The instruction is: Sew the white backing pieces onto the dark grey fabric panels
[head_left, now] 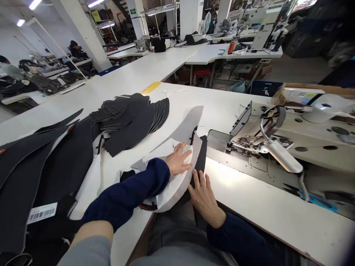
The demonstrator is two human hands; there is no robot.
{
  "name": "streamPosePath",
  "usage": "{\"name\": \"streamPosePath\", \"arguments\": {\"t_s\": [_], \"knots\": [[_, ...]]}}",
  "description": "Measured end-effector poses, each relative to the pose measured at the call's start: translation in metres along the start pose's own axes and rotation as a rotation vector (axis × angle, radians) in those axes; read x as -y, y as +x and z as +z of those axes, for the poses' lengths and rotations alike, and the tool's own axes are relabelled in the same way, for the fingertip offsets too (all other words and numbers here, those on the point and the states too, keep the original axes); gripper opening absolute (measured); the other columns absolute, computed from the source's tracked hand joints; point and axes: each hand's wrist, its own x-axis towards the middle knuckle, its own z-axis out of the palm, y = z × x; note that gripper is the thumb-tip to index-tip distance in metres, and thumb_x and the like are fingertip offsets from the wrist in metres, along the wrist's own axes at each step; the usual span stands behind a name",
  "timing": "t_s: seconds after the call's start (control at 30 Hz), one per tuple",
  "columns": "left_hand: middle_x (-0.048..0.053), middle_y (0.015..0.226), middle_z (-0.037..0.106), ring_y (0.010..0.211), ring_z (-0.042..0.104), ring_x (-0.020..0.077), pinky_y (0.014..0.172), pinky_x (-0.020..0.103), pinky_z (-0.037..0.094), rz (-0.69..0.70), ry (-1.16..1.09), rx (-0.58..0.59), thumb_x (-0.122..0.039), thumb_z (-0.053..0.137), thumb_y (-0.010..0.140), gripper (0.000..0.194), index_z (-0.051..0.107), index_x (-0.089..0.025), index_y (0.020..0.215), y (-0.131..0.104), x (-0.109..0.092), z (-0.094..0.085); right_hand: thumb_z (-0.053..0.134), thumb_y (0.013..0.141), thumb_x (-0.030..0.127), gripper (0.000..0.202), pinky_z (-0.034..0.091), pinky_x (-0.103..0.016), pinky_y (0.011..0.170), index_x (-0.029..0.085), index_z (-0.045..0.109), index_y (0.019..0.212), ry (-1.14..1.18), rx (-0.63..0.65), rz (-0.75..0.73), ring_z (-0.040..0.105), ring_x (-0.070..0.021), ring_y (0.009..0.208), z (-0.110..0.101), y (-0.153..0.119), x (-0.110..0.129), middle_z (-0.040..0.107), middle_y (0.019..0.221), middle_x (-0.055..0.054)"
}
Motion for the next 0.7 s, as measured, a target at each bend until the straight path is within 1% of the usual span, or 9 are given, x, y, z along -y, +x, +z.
{"name": "streamPosePath", "arguments": {"t_s": [0.03,0.1,0.2,0.3,0.43,0.5,0.57,0.63,0.7], "knots": [[0.013,0.147,0.023,0.130,0.031,0.0345,0.102,0.051,0.033,-0.012,0.011,0.019,-0.048,0.055,0.081,0.061,0.041,-0.023,0.135,0.006,0.004,-0.004,0.067,0.070,0.016,0.037,0.029,-0.061,0.103,0.015,0.060,0.106,0.016,-0.001,0.012,0.038,-0.0429,0.123,-0.002,0.003,-0.001,0.046,0.132,-0.021],[0.013,0.142,0.033,0.123,0.039,0.0334,0.098,0.051,0.036,-0.032,0.027,0.058,-0.049,0.055,0.081,0.066,0.035,-0.025,0.139,0.017,0.008,-0.008,0.060,0.070,0.011,0.031,0.034,-0.057,0.101,0.014,0.059,0.100,0.072,0.004,0.000,0.048,-0.0369,0.111,-0.007,0.007,-0.003,0.055,0.116,-0.020],[0.013,0.125,0.048,0.114,0.046,0.0319,0.096,0.048,0.038,-0.009,0.085,0.053,-0.048,0.055,0.081,0.064,0.038,-0.026,0.139,0.027,0.007,0.000,0.053,0.071,0.006,0.028,0.041,-0.047,0.098,0.014,0.059,0.097,0.188,0.005,-0.132,0.052,-0.0297,0.104,-0.011,0.011,-0.010,0.057,0.104,-0.015],[0.011,0.112,0.056,0.106,0.053,0.0282,0.094,0.041,0.041,-0.051,0.026,0.058,-0.044,0.051,0.084,0.057,0.042,-0.025,0.137,0.033,0.001,0.011,0.056,0.071,0.012,0.037,0.038,-0.048,0.102,0.013,0.057,0.108,0.231,0.006,-0.253,0.047,-0.0309,0.114,-0.006,0.012,-0.018,0.056,0.113,-0.015],[0.006,0.102,0.065,0.096,0.060,0.0239,0.087,0.033,0.046,-0.158,-0.227,0.047,-0.040,0.052,0.084,0.049,0.050,-0.023,0.130,0.043,-0.007,0.016,0.062,0.071,0.020,0.036,0.032,-0.053,0.105,0.010,0.062,0.105,0.164,-0.024,-0.240,0.049,-0.0349,0.111,0.013,0.010,-0.014,0.062,0.105,-0.016],[0.005,0.095,0.067,0.093,0.061,0.0226,0.085,0.032,0.048,-0.166,-0.287,0.050,-0.042,0.051,0.085,0.047,0.050,-0.023,0.128,0.049,-0.013,0.017,0.056,0.076,0.016,0.028,0.034,-0.054,0.103,0.012,0.064,0.102,0.161,-0.095,-0.214,0.053,-0.0325,0.106,0.023,0.005,-0.008,0.065,0.103,-0.014],[0.006,0.097,0.065,0.093,0.060,0.0226,0.084,0.033,0.048,-0.128,-0.249,0.048,-0.043,0.047,0.087,0.046,0.049,-0.023,0.129,0.053,-0.021,0.019,0.049,0.079,0.010,0.025,0.040,-0.050,0.098,0.017,0.066,0.096,0.191,-0.137,-0.221,0.057,-0.0268,0.096,0.031,0.000,-0.004,0.067,0.096,-0.009],[0.009,0.110,0.059,0.102,0.056,0.0252,0.088,0.039,0.047,-0.048,-0.145,0.034,-0.041,0.046,0.087,0.041,0.053,-0.025,0.124,0.055,-0.028,0.020,0.047,0.080,0.009,0.023,0.044,-0.045,0.092,0.020,0.066,0.088,0.220,-0.122,-0.250,0.059,-0.0229,0.086,0.035,-0.003,-0.006,0.067,0.087,-0.005],[0.011,0.127,0.048,0.114,0.048,0.0294,0.092,0.046,0.043,0.022,-0.032,0.010,-0.041,0.050,0.085,0.036,0.057,-0.026,0.117,0.058,-0.032,0.019,0.047,0.082,0.011,0.022,0.044,-0.046,0.092,0.022,0.066,0.087,0.223,-0.126,-0.267,0.058,-0.0231,0.088,0.034,-0.002,-0.012,0.067,0.087,-0.004]]}}
